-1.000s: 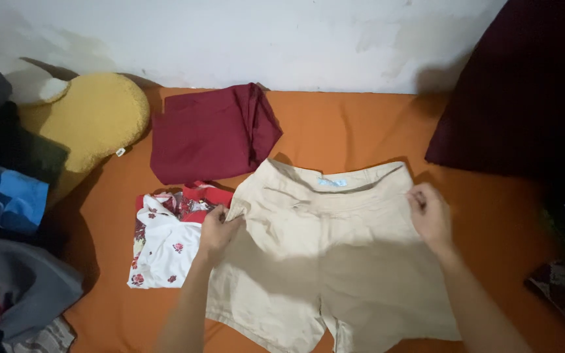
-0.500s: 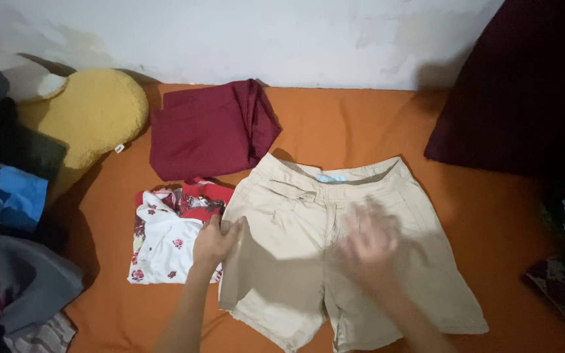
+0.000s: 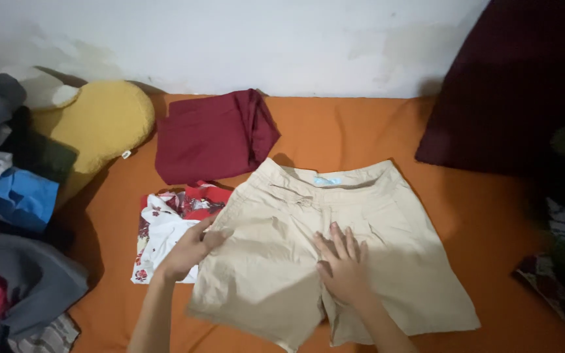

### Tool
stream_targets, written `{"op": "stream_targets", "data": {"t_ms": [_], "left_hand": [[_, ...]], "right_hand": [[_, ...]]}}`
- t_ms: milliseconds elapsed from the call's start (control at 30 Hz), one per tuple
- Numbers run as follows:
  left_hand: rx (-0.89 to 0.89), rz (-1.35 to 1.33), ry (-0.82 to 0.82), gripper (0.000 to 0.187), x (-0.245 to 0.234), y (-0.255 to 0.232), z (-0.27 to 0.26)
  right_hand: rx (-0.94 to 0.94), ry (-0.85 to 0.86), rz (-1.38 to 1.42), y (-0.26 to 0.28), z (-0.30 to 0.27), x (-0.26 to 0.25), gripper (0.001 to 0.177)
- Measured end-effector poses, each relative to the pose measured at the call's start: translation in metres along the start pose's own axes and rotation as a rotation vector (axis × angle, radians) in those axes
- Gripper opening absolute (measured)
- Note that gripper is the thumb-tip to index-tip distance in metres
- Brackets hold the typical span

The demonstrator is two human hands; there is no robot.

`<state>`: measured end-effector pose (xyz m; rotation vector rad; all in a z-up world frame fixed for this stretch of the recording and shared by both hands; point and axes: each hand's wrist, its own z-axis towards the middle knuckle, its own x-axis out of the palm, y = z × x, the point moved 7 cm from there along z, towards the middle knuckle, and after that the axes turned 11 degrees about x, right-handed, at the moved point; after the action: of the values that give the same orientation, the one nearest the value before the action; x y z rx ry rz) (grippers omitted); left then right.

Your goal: Fold a variety of clothing items including a shirt and shorts on a bed.

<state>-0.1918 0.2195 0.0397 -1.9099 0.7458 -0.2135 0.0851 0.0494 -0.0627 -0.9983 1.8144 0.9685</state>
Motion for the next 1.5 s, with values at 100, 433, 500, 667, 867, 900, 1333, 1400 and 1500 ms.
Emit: {"op": "stream_targets", "data": {"t_ms": [100, 433, 500, 667, 867, 900, 1333, 1400, 1500], "left_hand": [[0.174, 0.084, 0.139, 0.064, 0.016, -0.026, 0.007], [0.239, -0.226, 0.450, 0.092, 0.230, -0.084, 0.058], [0.440, 0.012, 0.406, 0.086, 0.282, -0.076, 0.081], [0.288, -0.197, 0.635, 0.095, 0.378, -0.113, 0.037], [0.503, 0.094, 0.495, 0.059, 0.379, -0.017, 0.060], [0.568, 0.185, 0.278, 0.054, 0.356, -0.002, 0.067], [0.550, 0.913, -0.059, 0.093, 0.322, -0.035, 0.048], [0.484, 1.004, 0.157, 0.100, 0.342, -0.050, 0.041], [0.339, 1.175, 0.424, 0.100, 0.363, -0.031, 0.043]], "right_hand": [[-0.062, 0.014, 0.123, 0.011, -0.028, -0.016, 0.078], [0.337, 0.194, 1.145, -0.099, -0.077, 0.036, 0.045], [0.565, 0.160, 1.547, -0.136, -0.080, 0.016, 0.053], [0.730, -0.020, 1.936, -0.225, -0.112, -0.007, 0.073], [0.978, 0.062, 1.614, -0.261, -0.121, -0.018, 0.080], [1.004, 0.093, 1.481, -0.262, -0.120, -0.018, 0.075], [0.995, -0.289, 1.119, -0.293, -0.138, -0.028, 0.025], [1.037, -0.254, 0.950, -0.304, -0.148, -0.015, 0.029], [0.998, -0.280, 0.650, -0.307, -0.155, -0.001, 0.037]]}}
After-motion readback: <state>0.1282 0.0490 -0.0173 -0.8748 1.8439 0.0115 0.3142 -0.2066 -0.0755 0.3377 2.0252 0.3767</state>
